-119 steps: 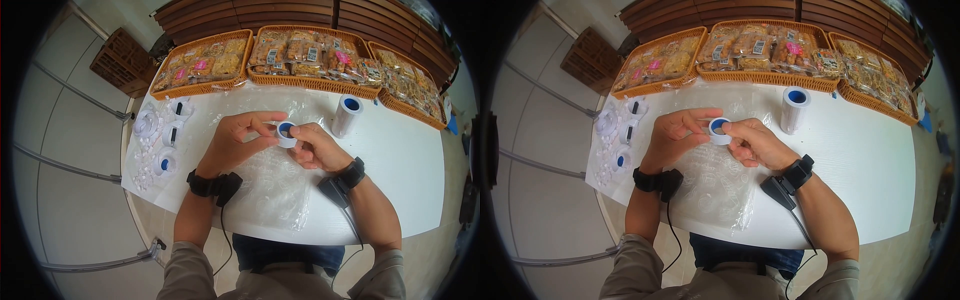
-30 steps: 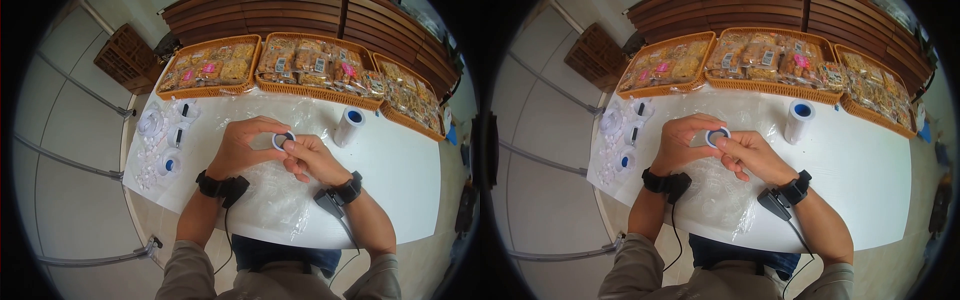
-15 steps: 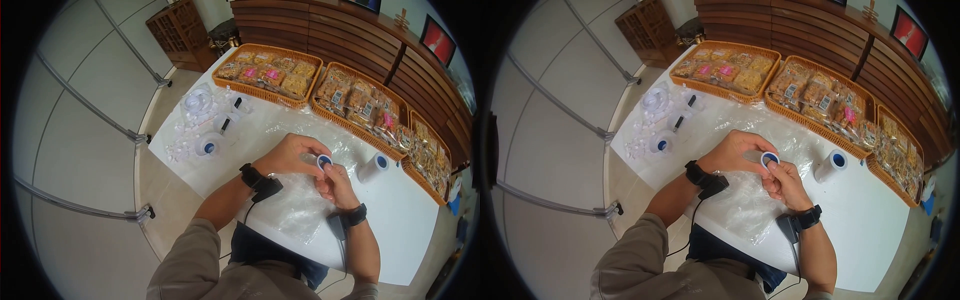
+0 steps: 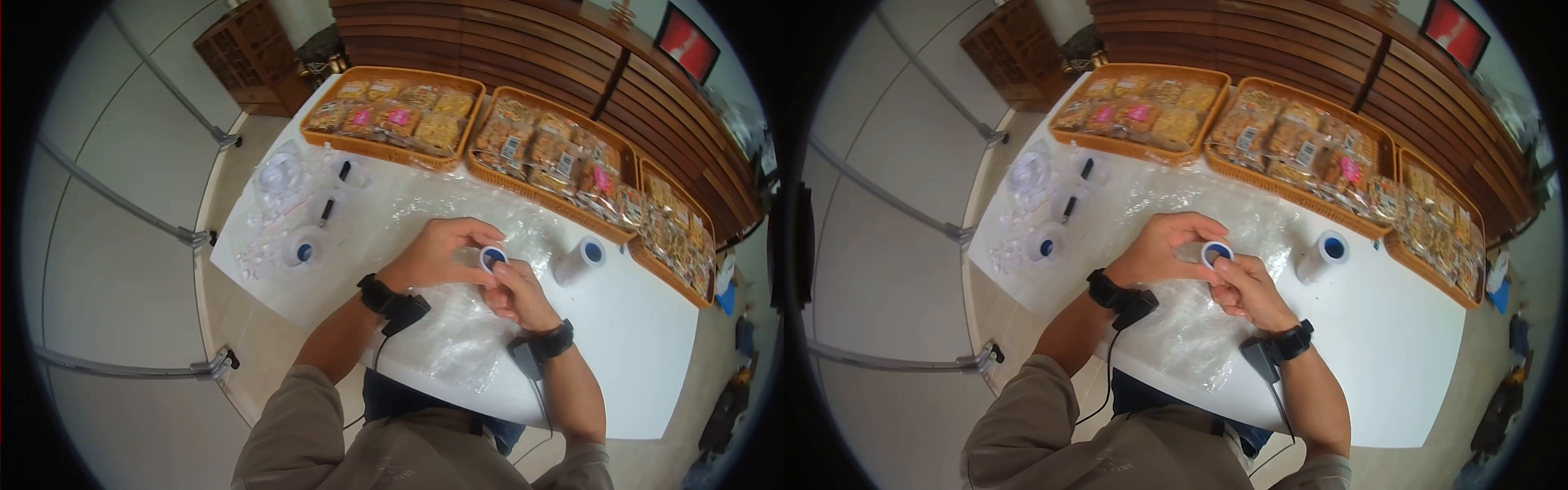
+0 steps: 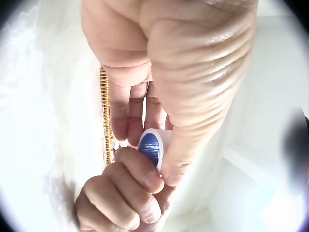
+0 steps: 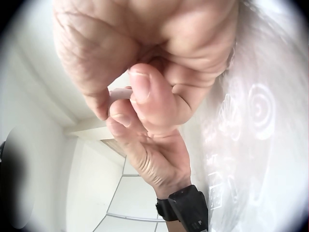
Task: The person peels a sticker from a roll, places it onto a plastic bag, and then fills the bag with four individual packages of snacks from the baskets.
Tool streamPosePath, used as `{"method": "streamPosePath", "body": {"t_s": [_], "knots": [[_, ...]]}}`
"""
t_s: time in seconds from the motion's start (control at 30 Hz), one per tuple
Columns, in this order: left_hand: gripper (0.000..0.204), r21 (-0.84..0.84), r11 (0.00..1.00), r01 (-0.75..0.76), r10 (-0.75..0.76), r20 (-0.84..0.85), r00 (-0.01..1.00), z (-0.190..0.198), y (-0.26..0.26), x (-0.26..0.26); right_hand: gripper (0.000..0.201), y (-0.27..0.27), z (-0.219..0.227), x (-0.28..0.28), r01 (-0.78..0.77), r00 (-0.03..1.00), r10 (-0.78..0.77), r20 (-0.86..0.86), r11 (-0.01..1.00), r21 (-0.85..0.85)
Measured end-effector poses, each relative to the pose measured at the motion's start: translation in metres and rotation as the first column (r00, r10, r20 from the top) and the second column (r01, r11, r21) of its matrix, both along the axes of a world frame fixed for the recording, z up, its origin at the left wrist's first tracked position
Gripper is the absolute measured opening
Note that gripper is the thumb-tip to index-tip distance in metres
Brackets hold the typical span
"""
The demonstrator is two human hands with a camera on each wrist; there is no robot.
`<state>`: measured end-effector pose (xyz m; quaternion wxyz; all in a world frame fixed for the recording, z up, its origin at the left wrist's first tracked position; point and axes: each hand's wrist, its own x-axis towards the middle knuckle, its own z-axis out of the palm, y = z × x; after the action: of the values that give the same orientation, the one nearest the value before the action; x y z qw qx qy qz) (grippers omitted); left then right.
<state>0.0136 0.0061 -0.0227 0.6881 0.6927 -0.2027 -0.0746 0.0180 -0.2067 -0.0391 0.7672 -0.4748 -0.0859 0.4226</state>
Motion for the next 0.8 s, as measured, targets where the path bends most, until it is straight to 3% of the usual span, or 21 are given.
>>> {"method": "streamPosePath", "body": {"t_s": [0.13, 0.43, 0.53, 0.63, 0.73, 0.8], "knots": [[0.055, -0.067, 0.998, 0.006, -0.005, 0.003, 1.0, -0.003, -0.001, 0.001, 0.035, 0.002, 0.0, 0.001, -0.012, 1.0, 0.012, -0.026, 1.0, 0.012], [0.045, 0.107, 0.993, 0.052, -0.055, 0.02, 0.998, 0.018, 0.004, -0.002, 0.036, -0.001, -0.004, 0.003, -0.021, 1.0, 0.021, -0.001, 0.999, 0.039], [0.044, 0.178, 0.984, -0.015, 0.003, 0.068, 0.998, 0.024, 0.0, -0.007, 0.035, -0.001, -0.004, 0.001, -0.005, 1.0, 0.004, 0.007, 0.998, 0.056], [0.044, 0.301, 0.934, -0.192, 0.078, 0.353, 0.932, 0.035, -0.006, -0.013, 0.036, 0.0, 0.003, -0.002, 0.039, 0.999, -0.039, -0.003, 0.995, 0.093], [0.044, 0.343, 0.903, -0.258, 0.084, 0.449, 0.89, 0.039, -0.008, -0.02, 0.033, -0.001, 0.004, -0.003, 0.022, 1.0, -0.024, 0.017, 0.994, 0.103], [0.044, 0.32, 0.915, -0.244, 0.101, 0.404, 0.909, 0.037, -0.008, -0.023, 0.032, -0.003, 0.001, -0.002, 0.006, 0.999, -0.009, 0.043, 0.996, 0.089]]}}
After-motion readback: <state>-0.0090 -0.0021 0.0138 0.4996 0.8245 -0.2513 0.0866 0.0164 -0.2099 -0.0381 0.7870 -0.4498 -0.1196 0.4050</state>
